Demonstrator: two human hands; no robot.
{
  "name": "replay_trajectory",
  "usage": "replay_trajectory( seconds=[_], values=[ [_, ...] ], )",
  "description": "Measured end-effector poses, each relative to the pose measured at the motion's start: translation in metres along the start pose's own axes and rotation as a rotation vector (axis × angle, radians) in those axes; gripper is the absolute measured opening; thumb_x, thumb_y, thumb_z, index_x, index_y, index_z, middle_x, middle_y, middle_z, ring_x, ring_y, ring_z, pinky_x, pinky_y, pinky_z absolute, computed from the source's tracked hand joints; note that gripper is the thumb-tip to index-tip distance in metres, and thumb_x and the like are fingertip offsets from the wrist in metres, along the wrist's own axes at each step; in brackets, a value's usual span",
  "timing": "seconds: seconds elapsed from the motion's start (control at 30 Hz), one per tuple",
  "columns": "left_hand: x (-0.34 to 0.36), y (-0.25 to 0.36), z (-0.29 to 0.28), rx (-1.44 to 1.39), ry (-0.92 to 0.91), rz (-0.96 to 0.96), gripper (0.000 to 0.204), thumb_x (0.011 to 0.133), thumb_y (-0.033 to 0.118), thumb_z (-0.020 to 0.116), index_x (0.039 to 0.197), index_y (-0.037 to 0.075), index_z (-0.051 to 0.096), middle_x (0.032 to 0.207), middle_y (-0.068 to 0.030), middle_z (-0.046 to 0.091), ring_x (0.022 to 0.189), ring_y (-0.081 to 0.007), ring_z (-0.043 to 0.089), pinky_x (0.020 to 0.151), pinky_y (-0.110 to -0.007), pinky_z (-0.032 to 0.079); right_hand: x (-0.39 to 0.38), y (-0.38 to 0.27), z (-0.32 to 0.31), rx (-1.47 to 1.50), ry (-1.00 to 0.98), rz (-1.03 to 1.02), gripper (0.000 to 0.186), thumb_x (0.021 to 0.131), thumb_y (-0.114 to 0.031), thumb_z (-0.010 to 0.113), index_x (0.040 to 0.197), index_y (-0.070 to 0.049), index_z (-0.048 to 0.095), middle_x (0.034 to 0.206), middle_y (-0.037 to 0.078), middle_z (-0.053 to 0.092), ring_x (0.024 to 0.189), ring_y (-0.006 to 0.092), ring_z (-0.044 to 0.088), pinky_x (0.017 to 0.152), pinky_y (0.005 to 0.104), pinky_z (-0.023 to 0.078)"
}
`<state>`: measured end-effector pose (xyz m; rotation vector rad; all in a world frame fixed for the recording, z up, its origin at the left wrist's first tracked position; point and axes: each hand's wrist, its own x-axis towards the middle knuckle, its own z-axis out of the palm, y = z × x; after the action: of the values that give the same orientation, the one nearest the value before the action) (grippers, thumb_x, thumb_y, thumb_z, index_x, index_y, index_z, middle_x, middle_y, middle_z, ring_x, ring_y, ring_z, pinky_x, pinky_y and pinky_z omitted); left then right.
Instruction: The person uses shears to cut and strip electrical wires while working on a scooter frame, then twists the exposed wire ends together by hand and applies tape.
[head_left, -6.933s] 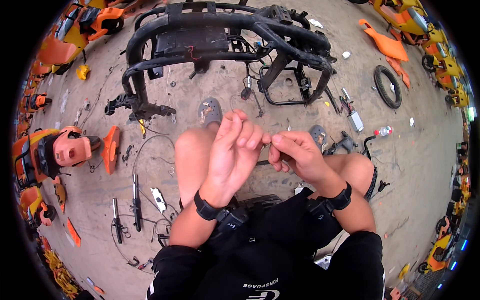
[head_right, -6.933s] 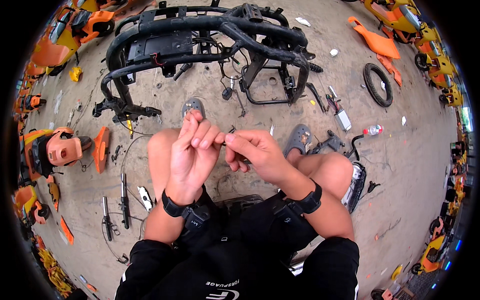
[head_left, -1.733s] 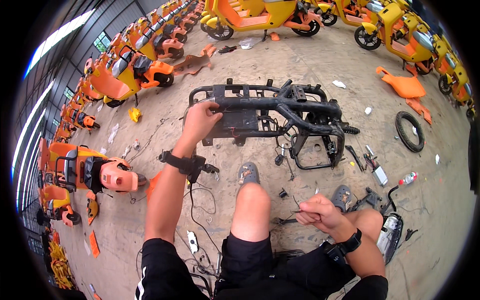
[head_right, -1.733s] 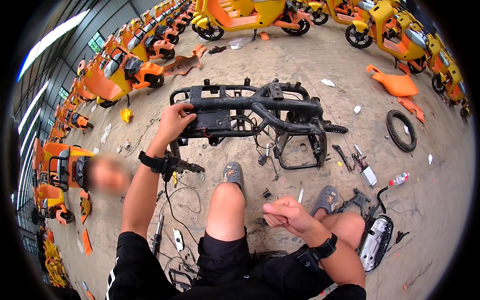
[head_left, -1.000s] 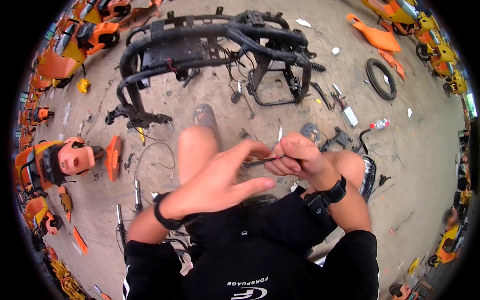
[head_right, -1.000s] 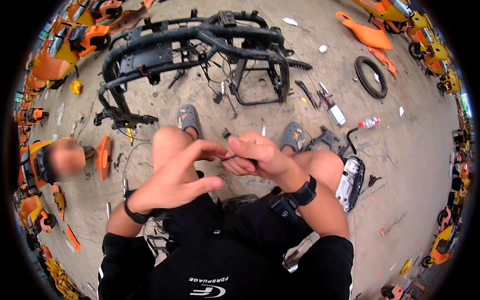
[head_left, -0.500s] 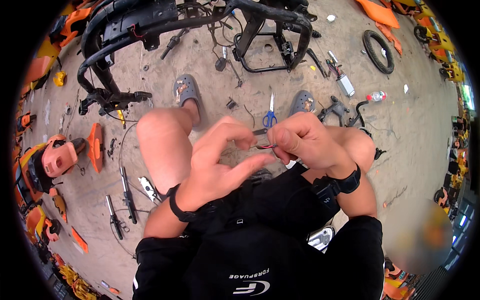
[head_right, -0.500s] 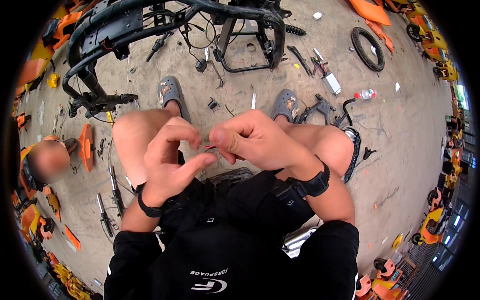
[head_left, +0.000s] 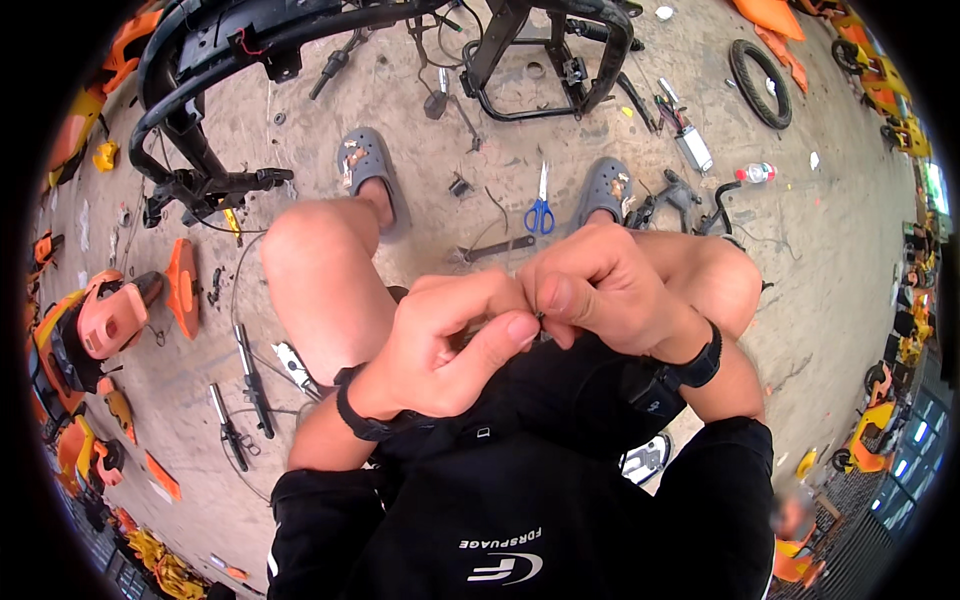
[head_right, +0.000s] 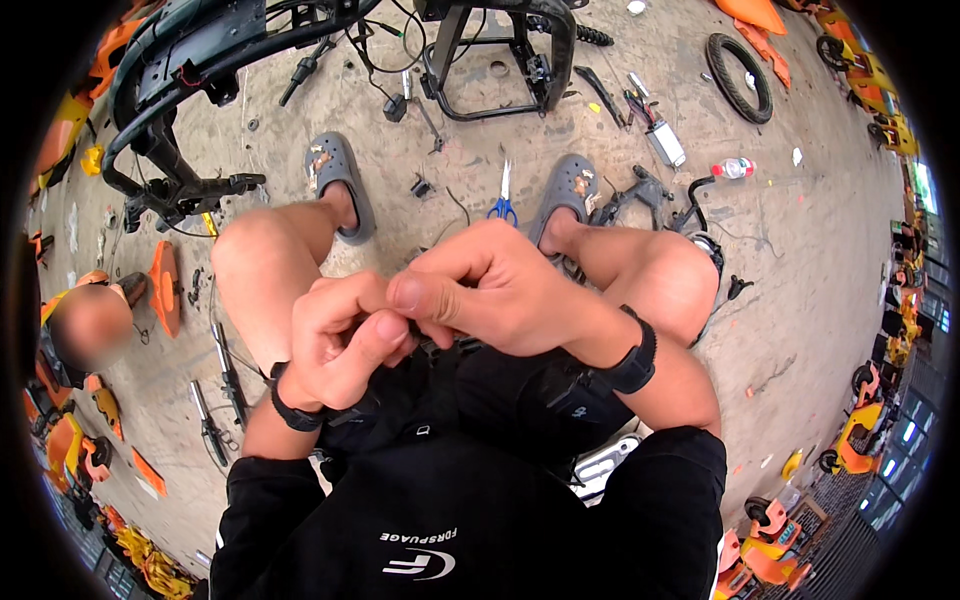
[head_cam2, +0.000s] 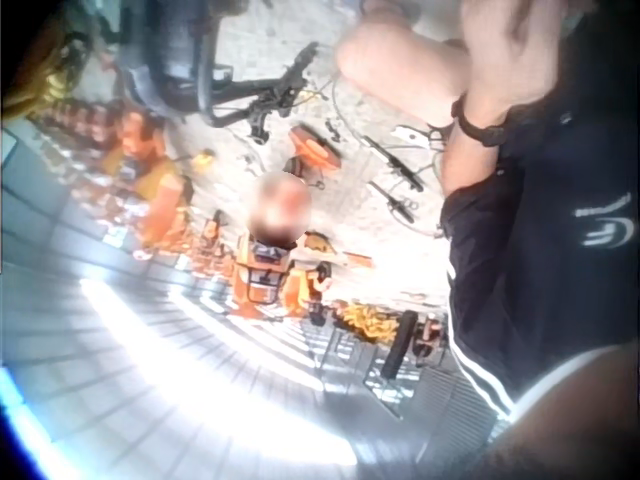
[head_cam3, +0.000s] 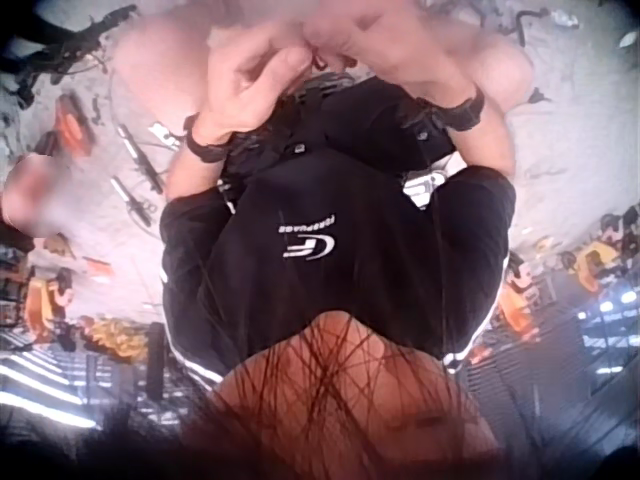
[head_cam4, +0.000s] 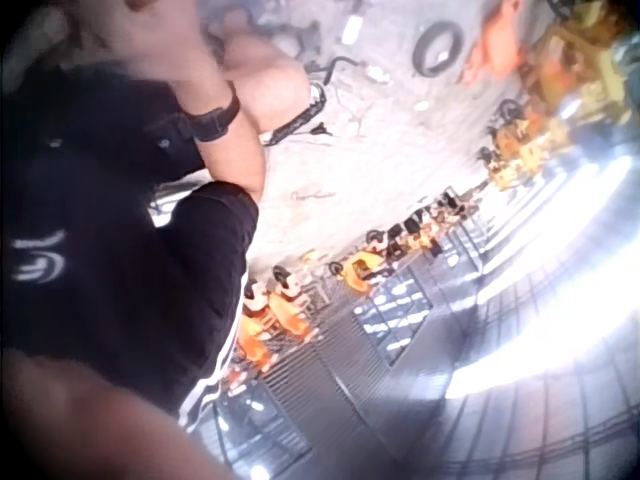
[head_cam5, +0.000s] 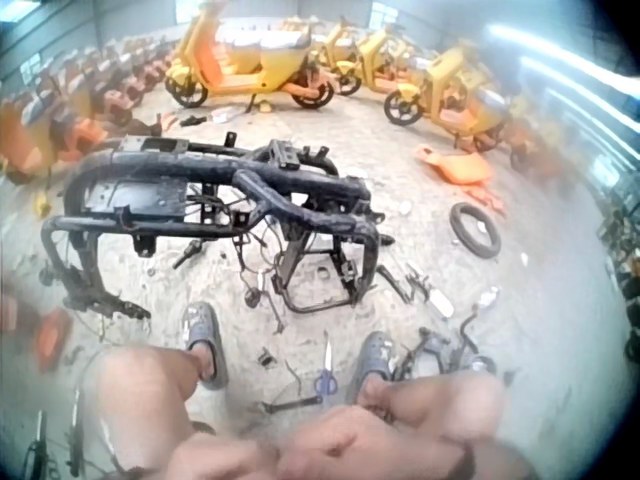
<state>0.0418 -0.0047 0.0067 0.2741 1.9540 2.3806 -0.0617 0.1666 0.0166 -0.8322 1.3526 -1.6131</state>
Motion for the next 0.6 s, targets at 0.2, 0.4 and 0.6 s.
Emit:
replay_trajectory(
  seconds=[0.2, 0.4, 0.6],
  values=[
    [-0.003, -0.006, 0.008, -0.131, 0.184, 0.025, 0.015, 0.093, 0.007, 0.058, 0.081, -0.001, 0.057, 0.069, -0.0047, 0.06, 0.054, -0.0059, 0.047, 0.05, -0.02, 0.035, -0.001, 0.016, 0.008, 0.301, 0.092, 0.081, 0.05, 0.099, -0.037, 0.051, 0.062, -0.003, 0.057, 0.056, -0.001, 0.052, 0.053, 0.0059, 0.043, 0.048, 0.0234, 0.033],
    [0.007, -0.012, 0.007, 0.083, 0.191, 0.17, 0.011, 0.09, 0.006, 0.062, 0.093, -0.001, 0.054, 0.082, -0.0077, 0.061, 0.068, -0.0132, 0.054, 0.069, -0.026, 0.046, 0.003, 0.02, 0.001, 0.301, 0.132, -0.049, 0.051, 0.099, -0.038, 0.049, 0.064, -0.002, 0.057, 0.065, 0.002, 0.052, 0.059, 0.007, 0.045, 0.053, 0.0233, 0.036],
    [0.005, -0.023, 0.014, -0.181, 0.111, -0.066, 0.021, 0.094, 0.009, 0.059, 0.109, -0.001, 0.048, 0.096, -0.0095, 0.061, 0.084, -0.0155, 0.06, 0.081, -0.031, 0.047, 0.002, 0.002, -0.023, -0.04, 0.139, -0.092, 0.054, 0.098, -0.043, 0.047, 0.064, -0.002, 0.058, 0.066, 0.004, 0.055, 0.069, 0.0139, 0.044, 0.059, 0.0262, 0.037]
  ],
)
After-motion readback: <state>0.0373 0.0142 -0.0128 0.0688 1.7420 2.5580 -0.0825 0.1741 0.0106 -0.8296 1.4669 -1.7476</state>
